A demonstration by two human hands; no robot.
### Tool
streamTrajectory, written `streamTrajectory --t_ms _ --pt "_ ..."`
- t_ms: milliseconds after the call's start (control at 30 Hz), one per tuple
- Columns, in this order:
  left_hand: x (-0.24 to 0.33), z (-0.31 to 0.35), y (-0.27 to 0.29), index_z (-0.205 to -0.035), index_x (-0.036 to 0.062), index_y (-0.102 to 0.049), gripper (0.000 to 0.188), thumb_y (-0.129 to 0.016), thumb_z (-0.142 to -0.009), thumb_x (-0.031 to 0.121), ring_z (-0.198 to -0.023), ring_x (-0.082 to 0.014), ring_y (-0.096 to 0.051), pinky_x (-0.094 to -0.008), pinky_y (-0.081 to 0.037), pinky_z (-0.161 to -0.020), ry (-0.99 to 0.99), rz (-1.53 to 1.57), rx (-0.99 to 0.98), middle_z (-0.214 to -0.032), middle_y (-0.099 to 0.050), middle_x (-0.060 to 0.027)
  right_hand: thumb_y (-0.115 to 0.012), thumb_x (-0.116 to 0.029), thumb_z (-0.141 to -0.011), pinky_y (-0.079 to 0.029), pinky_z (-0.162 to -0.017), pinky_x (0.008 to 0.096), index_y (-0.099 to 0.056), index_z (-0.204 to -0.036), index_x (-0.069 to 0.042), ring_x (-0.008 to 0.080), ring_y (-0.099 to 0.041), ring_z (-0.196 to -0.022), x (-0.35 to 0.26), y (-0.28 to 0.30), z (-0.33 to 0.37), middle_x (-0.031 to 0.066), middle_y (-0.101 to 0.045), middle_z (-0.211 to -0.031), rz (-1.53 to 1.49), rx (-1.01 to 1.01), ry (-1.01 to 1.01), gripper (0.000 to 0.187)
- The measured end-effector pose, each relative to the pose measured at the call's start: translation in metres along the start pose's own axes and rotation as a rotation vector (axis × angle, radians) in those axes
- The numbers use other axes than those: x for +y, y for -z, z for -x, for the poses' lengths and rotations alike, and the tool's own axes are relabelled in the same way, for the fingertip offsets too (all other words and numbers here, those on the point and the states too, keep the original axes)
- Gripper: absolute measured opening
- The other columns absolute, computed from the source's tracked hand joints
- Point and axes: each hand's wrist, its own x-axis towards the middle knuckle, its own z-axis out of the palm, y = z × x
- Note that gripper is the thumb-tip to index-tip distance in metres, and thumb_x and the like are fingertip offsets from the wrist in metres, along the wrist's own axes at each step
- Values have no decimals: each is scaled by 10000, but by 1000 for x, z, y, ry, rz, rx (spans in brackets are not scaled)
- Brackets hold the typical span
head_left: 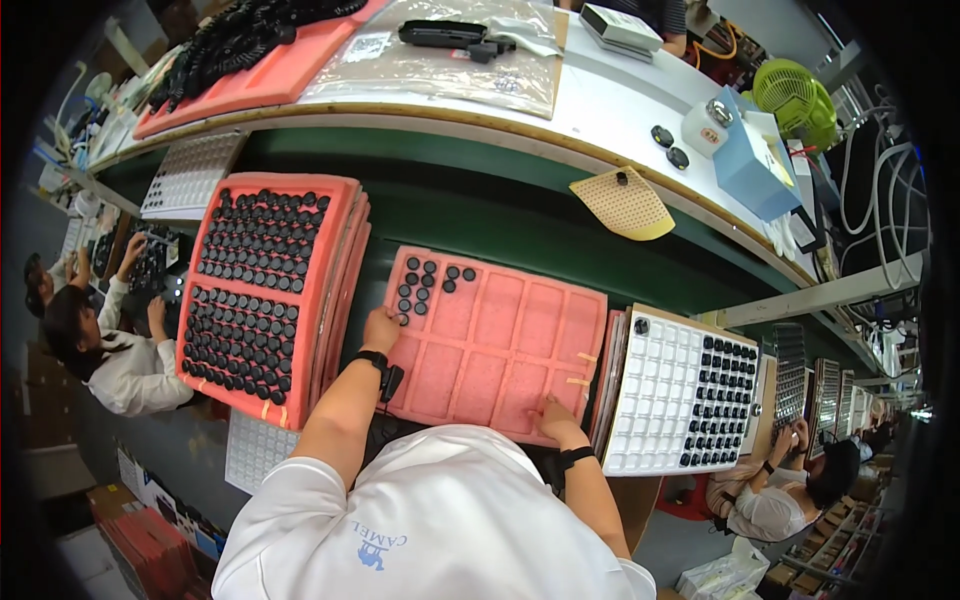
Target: The person assembles camera lenses by hand, joining components from a pink tray together and placing the completed units into a white grid tray. After filling the grid tray, the person moves it aside and continues the assembly process with a new tray.
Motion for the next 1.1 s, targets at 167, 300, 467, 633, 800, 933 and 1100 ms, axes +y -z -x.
streamTrajectory --t_ms 167,300,467,633,800,933,1100 --pt "-10 -2 -3 -763 -4 -599 135 -627 -744 126 -774 -357 -625 -399 -480 -688 -27 -16 114 -779 -626 -224 -519 -362 -855 -331 -1015 368 -453 -1248 1 340 -362 -1252 22 -13 -13 229 -385 -1342 -71 47 118 540" --pt "-10 1 -6 -787 -5 -612 123 -584 -749 108 -796 -360 -625 -393 -484 -706 -28 12 74 -817 -625 -233 -526 -356 -851 -394 -924 389 -539 -1111 -9 376 -474 -1110 31 -24 -6 231 -470 -1221 -132 163 174 434" --pt "3 9 2 -824 -7 -605 149 -591 -748 120 -792 -353 -625 -391 -485 -700 -79 14 85 -823 -626 -233 -540 -327 -848 -427 -855 396 -574 -1039 -4 389 -527 -1023 34 -19 -10 232 -564 -1083 -167 111 159 377" --pt "43 17 28 -863 -10 -588 173 -590 -756 125 -762 -336 -626 -377 -485 -681 -54 96 41 -781 -625 -216 -550 -323 -846 -434 -834 390 -569 -1064 -2 381 -551 -990 29 -10 -9 232 -584 -1048 -144 97 167 388" --pt "94 19 68 -894 -13 -573 155 -557 -788 98 -721 -257 -623 -335 -484 -650 -275 162 21 -749 -620 -170 -553 -343 -841 -438 -832 391 -571 -1069 -5 373 -557 -992 35 -9 -13 230 -585 -1056 -166 39 194 408" --pt "150 21 124 -930 -7 -567 138 -531 -818 66 -721 -165 -607 -292 -481 -643 -547 195 19 -791 -625 -114 -549 -384 -829 -443 -833 406 -580 -1048 -5 383 -557 -983 37 -14 -15 233 -595 -1028 -106 45 206 439" --pt "246 14 207 -940 -4 -562 139 -568 -824 73 -660 -115 -558 -265 -468 -618 -708 331 110 -781 -593 -44 -558 -401 -821 -443 -842 400 -582 -1070 -13 374 -555 -1003 27 -8 -9 233 -589 -1057 -19 20 186 462"
